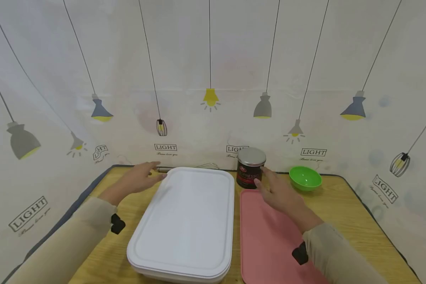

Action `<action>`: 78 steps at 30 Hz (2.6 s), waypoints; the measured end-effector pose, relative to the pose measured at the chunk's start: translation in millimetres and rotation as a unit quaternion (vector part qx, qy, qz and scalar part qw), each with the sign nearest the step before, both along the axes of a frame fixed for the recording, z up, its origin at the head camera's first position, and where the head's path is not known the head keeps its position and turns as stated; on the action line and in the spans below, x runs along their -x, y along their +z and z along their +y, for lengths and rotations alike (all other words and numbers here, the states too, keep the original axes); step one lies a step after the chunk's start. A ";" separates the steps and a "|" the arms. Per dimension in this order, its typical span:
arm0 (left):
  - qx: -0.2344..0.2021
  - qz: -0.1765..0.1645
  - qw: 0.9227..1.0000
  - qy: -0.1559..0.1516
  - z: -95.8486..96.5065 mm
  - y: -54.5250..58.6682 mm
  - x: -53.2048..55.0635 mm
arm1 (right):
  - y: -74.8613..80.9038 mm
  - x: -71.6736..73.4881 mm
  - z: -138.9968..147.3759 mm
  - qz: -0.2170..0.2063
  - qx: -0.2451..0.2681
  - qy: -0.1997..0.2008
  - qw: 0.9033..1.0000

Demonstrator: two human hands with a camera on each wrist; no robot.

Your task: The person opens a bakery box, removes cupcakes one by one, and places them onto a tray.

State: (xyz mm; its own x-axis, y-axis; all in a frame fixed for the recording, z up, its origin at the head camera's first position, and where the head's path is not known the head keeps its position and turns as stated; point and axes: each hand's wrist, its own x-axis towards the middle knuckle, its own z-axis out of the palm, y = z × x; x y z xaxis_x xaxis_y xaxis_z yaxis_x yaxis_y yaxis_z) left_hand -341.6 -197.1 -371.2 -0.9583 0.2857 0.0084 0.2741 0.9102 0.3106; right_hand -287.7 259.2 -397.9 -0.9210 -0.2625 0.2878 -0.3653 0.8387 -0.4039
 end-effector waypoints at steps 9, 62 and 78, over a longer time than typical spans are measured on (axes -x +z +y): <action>-0.140 -0.143 0.979 0.025 -1.4 -13.4 -13.2 | -12.4 -12.1 -31.1 -0.201 0.161 0.058 0.965; -0.239 -0.166 0.956 0.043 -8.7 -8.1 -35.9 | -8.6 -17.8 -67.9 -0.315 0.346 0.016 0.883; -0.218 -0.157 0.962 0.056 -28.6 5.7 -37.7 | -0.7 -10.4 -91.9 -0.305 0.367 0.046 0.877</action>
State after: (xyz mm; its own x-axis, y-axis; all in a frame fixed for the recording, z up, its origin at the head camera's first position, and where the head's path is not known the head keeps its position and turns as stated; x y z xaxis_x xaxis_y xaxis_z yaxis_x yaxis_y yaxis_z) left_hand -303.9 -225.7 -365.5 -0.9574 0.2161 -0.1915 0.0124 0.6934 0.7204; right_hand -277.3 167.3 -398.5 -0.9472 -0.2937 -0.1287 0.0544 0.2483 -0.9671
